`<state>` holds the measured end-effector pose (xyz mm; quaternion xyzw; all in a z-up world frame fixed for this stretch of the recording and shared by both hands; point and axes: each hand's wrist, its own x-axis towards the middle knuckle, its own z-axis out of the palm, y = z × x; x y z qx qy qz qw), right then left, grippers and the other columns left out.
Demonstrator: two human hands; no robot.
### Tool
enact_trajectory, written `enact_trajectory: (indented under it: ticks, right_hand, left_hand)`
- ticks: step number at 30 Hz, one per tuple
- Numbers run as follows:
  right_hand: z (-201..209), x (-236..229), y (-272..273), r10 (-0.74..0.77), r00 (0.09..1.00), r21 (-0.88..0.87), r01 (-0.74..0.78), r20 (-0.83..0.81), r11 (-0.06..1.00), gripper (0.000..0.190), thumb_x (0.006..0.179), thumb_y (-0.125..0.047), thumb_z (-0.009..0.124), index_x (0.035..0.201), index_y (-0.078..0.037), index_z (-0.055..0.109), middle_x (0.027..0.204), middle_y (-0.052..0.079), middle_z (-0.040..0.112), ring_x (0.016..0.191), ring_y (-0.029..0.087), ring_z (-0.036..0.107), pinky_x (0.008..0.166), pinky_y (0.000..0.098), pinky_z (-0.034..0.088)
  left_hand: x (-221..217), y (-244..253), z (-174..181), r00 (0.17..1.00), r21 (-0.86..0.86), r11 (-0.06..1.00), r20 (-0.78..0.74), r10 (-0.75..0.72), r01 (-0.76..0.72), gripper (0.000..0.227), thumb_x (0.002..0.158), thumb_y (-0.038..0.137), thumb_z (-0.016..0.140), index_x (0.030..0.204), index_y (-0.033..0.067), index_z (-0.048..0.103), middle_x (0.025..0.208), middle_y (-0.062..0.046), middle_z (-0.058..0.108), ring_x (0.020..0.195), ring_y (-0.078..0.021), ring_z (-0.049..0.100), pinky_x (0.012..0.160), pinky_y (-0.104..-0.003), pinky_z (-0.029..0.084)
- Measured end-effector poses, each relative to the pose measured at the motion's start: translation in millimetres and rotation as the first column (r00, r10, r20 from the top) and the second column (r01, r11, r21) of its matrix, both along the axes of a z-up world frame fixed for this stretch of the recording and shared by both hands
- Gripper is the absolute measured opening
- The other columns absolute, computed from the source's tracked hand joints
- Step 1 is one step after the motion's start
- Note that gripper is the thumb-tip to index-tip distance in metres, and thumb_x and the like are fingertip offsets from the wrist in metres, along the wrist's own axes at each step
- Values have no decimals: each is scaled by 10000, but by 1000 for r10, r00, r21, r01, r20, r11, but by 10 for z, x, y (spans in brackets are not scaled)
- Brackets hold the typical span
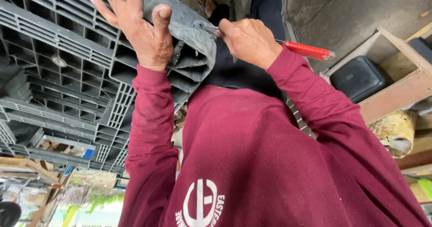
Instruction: The person uses an angle grinder to smooth the edges of a large grey plastic crate. They then switch to a metal file to manually deburr and refine the cut edges of the crate.
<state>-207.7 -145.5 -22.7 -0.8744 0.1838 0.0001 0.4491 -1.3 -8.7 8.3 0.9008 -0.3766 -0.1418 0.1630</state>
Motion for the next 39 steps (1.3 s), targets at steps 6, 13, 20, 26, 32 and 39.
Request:
enact_trajectory:
  ticks: [6, 13, 20, 26, 32, 39]
  right_hand:
    - [309, -152, 80, 25, 994, 154, -41, 110, 987, 289, 1079, -208, 679, 884, -21, 577, 655, 163, 619, 576, 372, 631, 499, 474, 476]
    - [-70, 168, 106, -50, 998, 34, 49, 47, 998, 315, 1075, -250, 695, 871, -39, 581, 629, 172, 609, 596, 391, 637, 517, 487, 495]
    - [175, -71, 112, -7, 991, 90, -5, 136, 996, 226, 1071, -180, 676, 931, -23, 591, 682, 151, 647, 589, 368, 647, 495, 467, 483]
    - [64, 160, 87, 0, 999, 20, -1, 50, 1000, 278, 1057, -219, 697, 880, -35, 586, 616, 157, 613, 559, 366, 639, 481, 466, 487]
    - [182, -54, -41, 54, 994, 69, -61, 99, 996, 299, 1067, -212, 695, 866, -24, 578, 621, 168, 611, 561, 380, 638, 480, 471, 486]
    - [196, 79, 54, 65, 997, 54, -67, 42, 996, 276, 1076, -185, 684, 879, -24, 575, 619, 148, 614, 542, 349, 639, 473, 448, 482]
  left_hand:
    - [4, 101, -126, 999, -26, 1000, 31, -14, 15, 929, 991, 785, 289, 1571, 94, 509, 1681, -119, 411, 1578, -336, 222, 1316, -538, -59]
    - [33, 46, -101, 1000, -2, 1000, 23, 1, -1, 935, 967, 783, 279, 1561, 97, 504, 1664, -84, 449, 1578, -314, 254, 1314, -524, -52]
    - [0, 76, -101, 1000, -52, 999, 3, -2, 2, 953, 955, 790, 250, 1555, 99, 517, 1658, -97, 444, 1567, -318, 275, 1312, -525, -63]
    - [4, 73, -90, 1000, -34, 999, 15, 16, -15, 962, 949, 812, 261, 1543, 97, 506, 1630, -108, 464, 1555, -294, 318, 1314, -527, -36]
    - [0, 79, -92, 1000, -84, 996, -8, -3, 3, 964, 979, 805, 239, 1584, 97, 487, 1676, -135, 414, 1573, -324, 253, 1312, -539, -72]
    - [-44, 109, -79, 1000, -35, 999, -13, 8, -8, 965, 970, 814, 236, 1575, 107, 492, 1644, -107, 437, 1569, -311, 263, 1315, -541, -69]
